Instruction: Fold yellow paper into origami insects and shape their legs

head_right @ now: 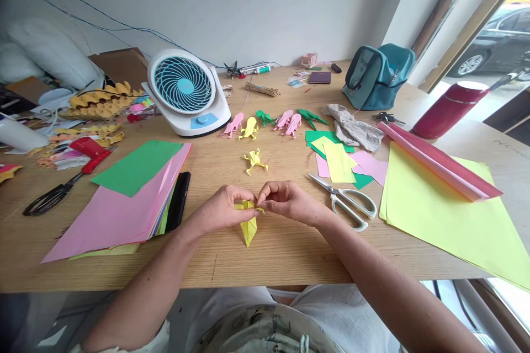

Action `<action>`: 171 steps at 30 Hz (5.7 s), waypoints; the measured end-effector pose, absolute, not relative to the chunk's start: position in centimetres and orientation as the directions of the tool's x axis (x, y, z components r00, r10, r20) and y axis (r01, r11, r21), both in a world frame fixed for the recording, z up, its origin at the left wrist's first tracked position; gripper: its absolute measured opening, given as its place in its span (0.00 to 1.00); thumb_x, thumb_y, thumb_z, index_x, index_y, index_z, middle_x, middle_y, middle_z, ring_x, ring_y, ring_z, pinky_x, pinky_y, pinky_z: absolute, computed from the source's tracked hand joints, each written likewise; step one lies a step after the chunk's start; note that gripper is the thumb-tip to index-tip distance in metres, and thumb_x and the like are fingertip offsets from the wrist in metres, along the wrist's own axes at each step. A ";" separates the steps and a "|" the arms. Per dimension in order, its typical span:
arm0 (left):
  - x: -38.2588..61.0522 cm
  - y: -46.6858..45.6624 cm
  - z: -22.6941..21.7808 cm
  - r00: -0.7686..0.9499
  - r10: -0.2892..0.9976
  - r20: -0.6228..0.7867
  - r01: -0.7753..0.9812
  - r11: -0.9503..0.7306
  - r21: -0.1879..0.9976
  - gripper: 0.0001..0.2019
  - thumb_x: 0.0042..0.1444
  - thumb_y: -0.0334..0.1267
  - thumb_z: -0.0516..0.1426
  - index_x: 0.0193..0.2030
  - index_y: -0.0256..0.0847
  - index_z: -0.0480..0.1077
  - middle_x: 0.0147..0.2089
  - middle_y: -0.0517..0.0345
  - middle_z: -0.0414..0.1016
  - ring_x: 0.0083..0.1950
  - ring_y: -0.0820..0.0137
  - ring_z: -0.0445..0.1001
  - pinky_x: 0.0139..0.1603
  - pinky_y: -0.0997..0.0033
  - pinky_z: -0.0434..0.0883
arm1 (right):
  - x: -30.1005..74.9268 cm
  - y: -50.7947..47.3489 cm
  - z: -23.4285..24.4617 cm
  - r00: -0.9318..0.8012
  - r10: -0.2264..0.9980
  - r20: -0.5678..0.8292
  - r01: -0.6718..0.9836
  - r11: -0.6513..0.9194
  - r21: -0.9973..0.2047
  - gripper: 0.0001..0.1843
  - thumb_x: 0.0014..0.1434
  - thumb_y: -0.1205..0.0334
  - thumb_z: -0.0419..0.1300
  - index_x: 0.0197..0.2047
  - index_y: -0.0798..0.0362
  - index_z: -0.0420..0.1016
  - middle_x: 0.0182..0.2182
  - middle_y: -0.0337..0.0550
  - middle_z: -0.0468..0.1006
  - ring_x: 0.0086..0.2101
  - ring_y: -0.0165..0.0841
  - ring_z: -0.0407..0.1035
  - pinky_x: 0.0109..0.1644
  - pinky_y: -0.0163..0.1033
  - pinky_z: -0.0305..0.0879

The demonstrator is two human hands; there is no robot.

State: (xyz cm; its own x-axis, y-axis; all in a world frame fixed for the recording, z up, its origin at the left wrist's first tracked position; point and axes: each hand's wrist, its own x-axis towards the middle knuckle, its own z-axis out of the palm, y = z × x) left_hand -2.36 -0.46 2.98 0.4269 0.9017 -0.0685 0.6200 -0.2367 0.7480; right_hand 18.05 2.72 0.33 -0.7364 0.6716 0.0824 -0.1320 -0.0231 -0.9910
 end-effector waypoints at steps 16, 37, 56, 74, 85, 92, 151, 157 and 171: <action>-1.9 -0.5 2.3 0.394 0.915 -0.086 0.678 -0.226 0.699 0.09 0.50 0.40 0.58 0.24 0.37 0.71 0.21 0.65 0.60 0.25 0.76 0.59 0.26 0.75 0.52 | 18.2 1.4 1.2 -0.671 0.729 0.134 0.245 0.389 -0.888 0.03 0.63 0.68 0.56 0.41 0.52 0.66 0.30 0.36 0.69 0.27 0.26 0.59 0.31 0.34 0.57; -2.0 -0.1 2.0 0.254 0.967 -0.019 0.575 -0.135 0.807 0.11 0.54 0.46 0.60 0.33 0.39 0.76 0.25 0.64 0.69 0.28 0.75 0.65 0.28 0.76 0.58 | 18.2 2.8 0.3 -0.572 0.817 0.068 0.103 0.154 -0.983 0.14 0.60 0.51 0.62 0.38 0.54 0.73 0.30 0.39 0.73 0.30 0.29 0.63 0.34 0.37 0.59; -3.0 0.3 3.8 0.315 0.947 0.069 0.390 -0.195 0.900 0.08 0.55 0.37 0.59 0.40 0.38 0.74 0.42 0.56 0.79 0.46 0.66 0.76 0.45 0.74 0.71 | 18.0 2.5 -0.1 -0.400 0.884 0.243 0.037 0.281 -0.959 0.14 0.61 0.49 0.62 0.34 0.53 0.73 0.29 0.39 0.75 0.30 0.30 0.67 0.35 0.36 0.62; -1.8 -0.1 3.1 0.251 0.940 0.230 0.365 -0.312 0.877 0.12 0.54 0.38 0.63 0.44 0.40 0.69 0.45 0.55 0.78 0.46 0.68 0.77 0.49 0.72 0.70 | 16.7 2.2 0.2 -0.454 0.882 0.123 -0.135 0.068 -0.989 0.22 0.48 0.43 0.70 0.32 0.52 0.72 0.27 0.38 0.73 0.29 0.29 0.65 0.34 0.36 0.64; -1.7 0.1 3.2 0.239 0.944 0.225 0.358 -0.302 0.884 0.05 0.59 0.37 0.58 0.35 0.38 0.72 0.36 0.58 0.76 0.40 0.72 0.74 0.46 0.75 0.69 | 16.9 2.1 0.4 -0.424 0.902 0.085 -0.101 0.046 -0.994 0.22 0.47 0.44 0.71 0.32 0.53 0.73 0.26 0.37 0.73 0.27 0.30 0.64 0.32 0.36 0.61; -1.6 0.4 2.7 0.206 0.976 0.066 0.091 -0.087 0.992 0.13 0.53 0.44 0.64 0.36 0.37 0.71 0.33 0.58 0.75 0.35 0.72 0.74 0.39 0.73 0.70 | 16.9 1.9 0.5 -0.406 0.902 0.145 -0.024 0.148 -0.989 0.21 0.53 0.42 0.65 0.30 0.52 0.69 0.25 0.37 0.70 0.26 0.29 0.62 0.30 0.35 0.60; -0.9 -0.2 1.6 0.148 0.959 0.243 0.241 -0.274 0.931 0.09 0.56 0.40 0.61 0.31 0.38 0.67 0.29 0.62 0.68 0.29 0.76 0.64 0.31 0.77 0.63 | 16.8 1.7 0.7 -0.385 0.921 0.057 -0.020 0.053 -0.998 0.23 0.47 0.43 0.70 0.32 0.53 0.71 0.26 0.36 0.69 0.26 0.27 0.57 0.28 0.34 0.53; -1.0 0.0 1.3 0.175 0.963 0.206 0.147 -0.232 0.962 0.09 0.55 0.39 0.62 0.32 0.38 0.67 0.29 0.62 0.67 0.29 0.77 0.64 0.30 0.76 0.61 | 16.7 1.6 1.0 -0.376 0.927 0.000 0.054 0.022 -0.998 0.26 0.44 0.39 0.69 0.26 0.53 0.67 0.21 0.32 0.61 0.22 0.24 0.49 0.25 0.34 0.46; -0.6 -0.5 2.1 0.163 0.941 0.297 0.282 -0.333 0.900 0.05 0.59 0.37 0.58 0.33 0.39 0.67 0.31 0.61 0.68 0.32 0.74 0.67 0.34 0.76 0.66 | 16.6 1.5 0.9 -0.347 0.938 -0.017 0.124 0.028 -0.992 0.26 0.46 0.38 0.66 0.25 0.52 0.65 0.19 0.32 0.59 0.21 0.24 0.47 0.22 0.34 0.43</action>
State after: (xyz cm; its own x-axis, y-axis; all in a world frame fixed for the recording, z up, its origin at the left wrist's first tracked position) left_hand -0.60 -0.50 2.15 0.1630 0.9407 0.2975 0.2815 -0.3333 0.8998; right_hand 16.59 1.50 0.87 -0.3470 0.9377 -0.0168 0.1243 0.0282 -0.9918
